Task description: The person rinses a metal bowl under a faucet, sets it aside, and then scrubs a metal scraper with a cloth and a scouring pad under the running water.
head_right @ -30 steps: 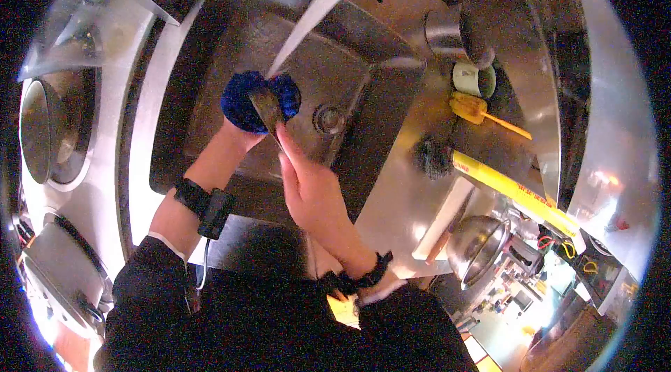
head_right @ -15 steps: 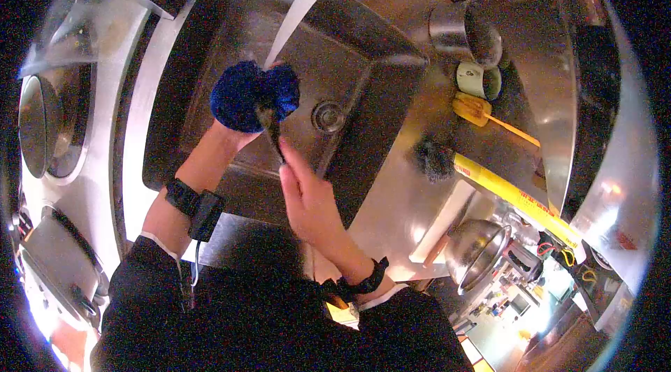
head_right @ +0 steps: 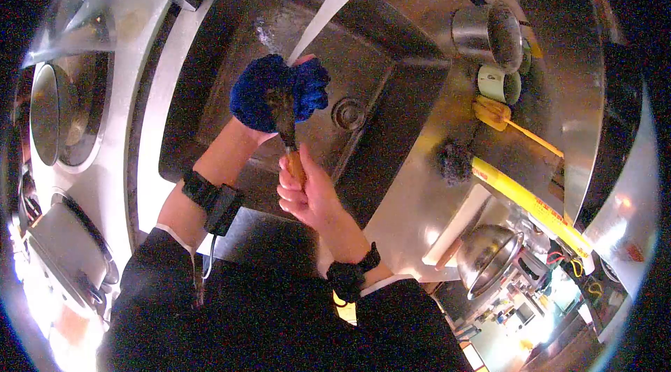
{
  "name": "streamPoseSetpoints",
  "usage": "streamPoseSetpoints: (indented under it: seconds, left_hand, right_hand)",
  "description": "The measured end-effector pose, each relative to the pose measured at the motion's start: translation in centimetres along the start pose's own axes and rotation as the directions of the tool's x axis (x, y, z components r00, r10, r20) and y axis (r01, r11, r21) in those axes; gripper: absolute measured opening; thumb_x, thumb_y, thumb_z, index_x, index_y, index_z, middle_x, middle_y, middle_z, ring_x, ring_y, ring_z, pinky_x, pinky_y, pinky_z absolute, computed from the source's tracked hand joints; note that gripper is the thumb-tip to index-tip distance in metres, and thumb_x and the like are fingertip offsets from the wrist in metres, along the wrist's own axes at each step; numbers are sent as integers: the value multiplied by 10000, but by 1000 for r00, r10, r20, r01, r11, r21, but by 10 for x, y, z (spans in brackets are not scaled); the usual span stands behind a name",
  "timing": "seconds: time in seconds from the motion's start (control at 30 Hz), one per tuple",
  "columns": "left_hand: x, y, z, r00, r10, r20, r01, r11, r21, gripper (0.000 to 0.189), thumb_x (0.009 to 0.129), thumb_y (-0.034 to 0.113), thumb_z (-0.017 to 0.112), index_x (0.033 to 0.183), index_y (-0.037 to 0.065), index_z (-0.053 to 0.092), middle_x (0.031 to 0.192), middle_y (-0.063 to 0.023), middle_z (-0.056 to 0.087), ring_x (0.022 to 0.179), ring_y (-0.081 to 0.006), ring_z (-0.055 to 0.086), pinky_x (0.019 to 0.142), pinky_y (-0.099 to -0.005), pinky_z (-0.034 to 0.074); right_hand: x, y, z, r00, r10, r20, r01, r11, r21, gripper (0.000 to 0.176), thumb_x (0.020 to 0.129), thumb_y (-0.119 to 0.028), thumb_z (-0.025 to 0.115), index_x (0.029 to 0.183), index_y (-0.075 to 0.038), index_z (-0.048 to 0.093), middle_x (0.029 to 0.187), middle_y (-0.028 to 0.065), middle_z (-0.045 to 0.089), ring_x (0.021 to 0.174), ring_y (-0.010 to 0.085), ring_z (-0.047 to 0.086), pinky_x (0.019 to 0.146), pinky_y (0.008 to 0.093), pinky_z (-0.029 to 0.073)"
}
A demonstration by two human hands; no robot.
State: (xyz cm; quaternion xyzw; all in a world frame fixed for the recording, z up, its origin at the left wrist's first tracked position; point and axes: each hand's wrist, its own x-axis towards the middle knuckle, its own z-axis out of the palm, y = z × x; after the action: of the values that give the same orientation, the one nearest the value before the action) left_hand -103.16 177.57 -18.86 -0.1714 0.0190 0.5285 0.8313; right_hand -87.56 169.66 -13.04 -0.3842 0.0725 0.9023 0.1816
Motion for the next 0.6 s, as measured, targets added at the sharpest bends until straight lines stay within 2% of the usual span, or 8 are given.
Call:
streamPoseSetpoints:
  seconds: [0.03,0.2,0.23,0.3,0.4,0.5,0.57,0.6]
  left_hand:
    - [1,0,1,1000,-3,4,3,1000,2,479,884,304,376,1211,-36,460,1129,-218,554,954,-379,567,865,-469,476]
    - [2,0,-6,984,175,43,-169,812,558,470,900,293,366,1213,-48,443,1108,-207,559,939,-367,572,880,-442,474]
    - [0,-3,-6,984,173,38,-165,814,556,470,900,293,366,1213,-48,443,1108,-207,559,939,-367,572,880,-442,474]
    - [-5,-11,6,994,92,-52,-86,991,103,371,897,197,479,1180,-43,479,1067,-201,597,959,-319,588,826,-414,485]
    - [-7,-8,1,995,92,37,-92,996,-3,394,884,191,497,1190,-56,464,1100,-203,582,990,-318,575,853,-430,470]
    - [-7,-6,4,998,64,25,-64,998,11,346,868,152,513,1139,-63,499,1038,-197,607,939,-322,598,817,-433,487]
    - [-3,-3,2,999,42,27,-42,999,16,322,861,133,521,1113,-67,516,1006,-194,619,913,-325,609,800,-435,496]
    - [2,0,-5,994,96,-54,-85,980,180,270,847,119,537,1054,-54,552,944,-184,632,858,-310,622,769,-419,504]
  right_hand:
    - [-6,1,-4,999,36,23,-36,999,11,436,938,-539,366,901,-123,492,512,-68,302,377,45,216,342,208,177]
    - [-32,-16,26,998,0,65,5,997,-77,451,950,-534,334,881,-121,501,492,-72,257,353,51,211,323,217,171]
    - [-24,-22,32,992,25,122,-24,1000,-12,436,953,-520,344,878,-121,502,497,-75,263,357,46,224,324,214,180]
    - [6,-30,37,989,42,144,-44,999,13,419,959,-506,342,880,-123,490,505,-73,266,363,39,225,326,205,175]
    - [31,-22,34,980,66,186,-82,994,77,390,958,-493,367,897,-126,483,518,-74,283,370,30,225,327,195,180]
    - [15,5,30,998,3,-58,-2,1000,18,419,949,-524,357,907,-126,485,516,-70,294,373,35,225,338,195,197]
    - [2,18,14,998,10,-57,-9,1000,19,429,950,-526,348,908,-123,491,516,-69,292,373,38,225,346,194,201]
    - [-6,20,8,998,18,-56,-17,1000,21,440,952,-528,339,909,-120,497,516,-68,290,373,42,225,355,192,205]
